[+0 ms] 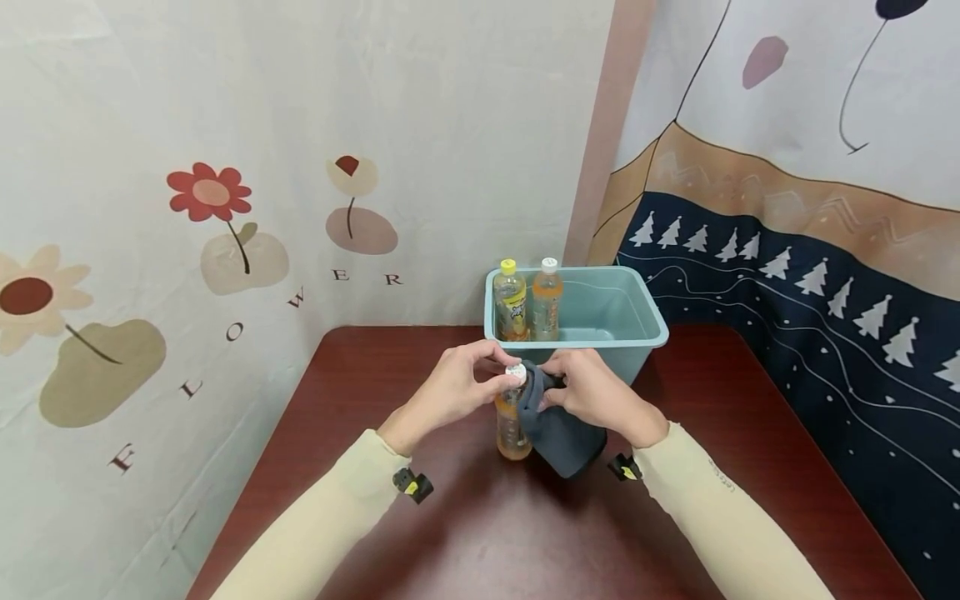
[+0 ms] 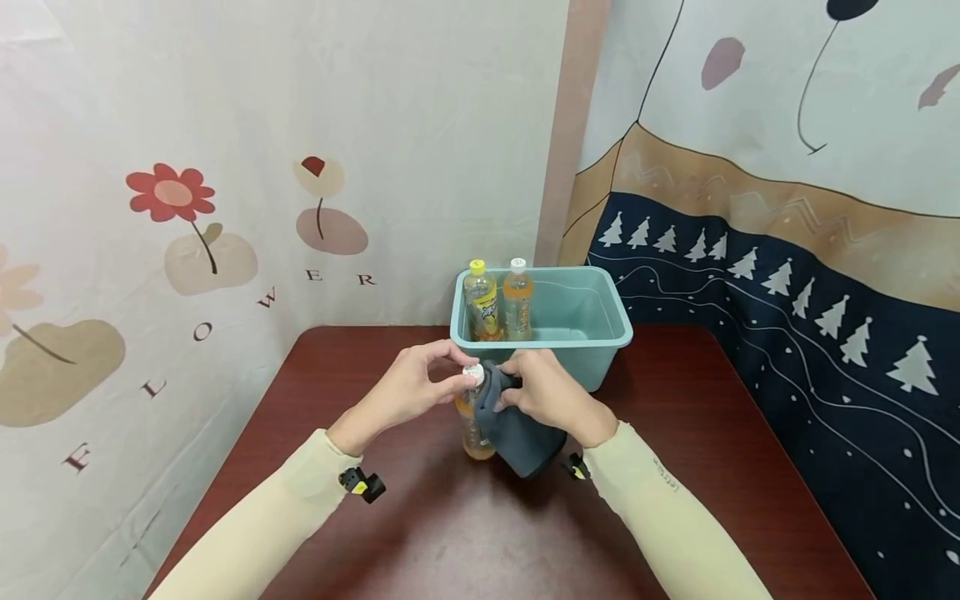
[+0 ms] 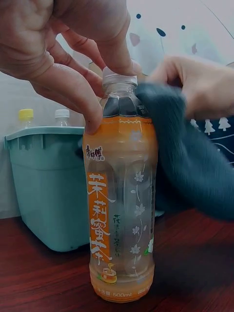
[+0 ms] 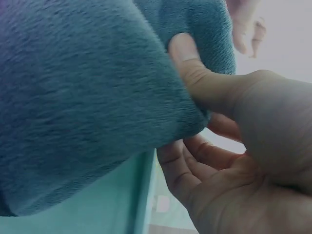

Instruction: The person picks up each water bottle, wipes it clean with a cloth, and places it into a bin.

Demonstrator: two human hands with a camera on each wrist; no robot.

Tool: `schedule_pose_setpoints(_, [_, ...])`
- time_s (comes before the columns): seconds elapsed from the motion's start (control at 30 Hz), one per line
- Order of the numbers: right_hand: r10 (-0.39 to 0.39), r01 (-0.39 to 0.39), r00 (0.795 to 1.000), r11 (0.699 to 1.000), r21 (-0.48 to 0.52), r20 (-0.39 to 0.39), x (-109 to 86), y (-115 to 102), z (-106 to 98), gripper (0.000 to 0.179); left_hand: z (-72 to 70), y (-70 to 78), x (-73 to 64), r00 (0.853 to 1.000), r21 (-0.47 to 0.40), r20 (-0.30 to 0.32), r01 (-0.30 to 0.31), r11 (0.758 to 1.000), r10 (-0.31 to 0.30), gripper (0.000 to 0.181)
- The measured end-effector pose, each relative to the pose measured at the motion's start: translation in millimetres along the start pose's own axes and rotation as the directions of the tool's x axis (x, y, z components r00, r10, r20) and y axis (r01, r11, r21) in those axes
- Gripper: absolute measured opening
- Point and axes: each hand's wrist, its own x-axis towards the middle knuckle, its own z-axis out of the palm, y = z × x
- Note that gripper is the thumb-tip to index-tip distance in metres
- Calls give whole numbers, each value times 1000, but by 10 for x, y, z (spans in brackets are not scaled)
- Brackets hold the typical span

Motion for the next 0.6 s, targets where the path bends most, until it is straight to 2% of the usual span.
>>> schedule_pose_setpoints(0.2, [-18, 19, 999, 1000, 16, -48, 37, -89, -52, 21, 16, -10, 10, 1000, 18, -14, -13, 1000, 13, 17])
schedule_pose_setpoints(0.6, [4, -3, 999, 1000, 5, -38, 16, -119, -81, 28, 10, -16, 10, 1000, 40, -13, -25, 999, 25, 19])
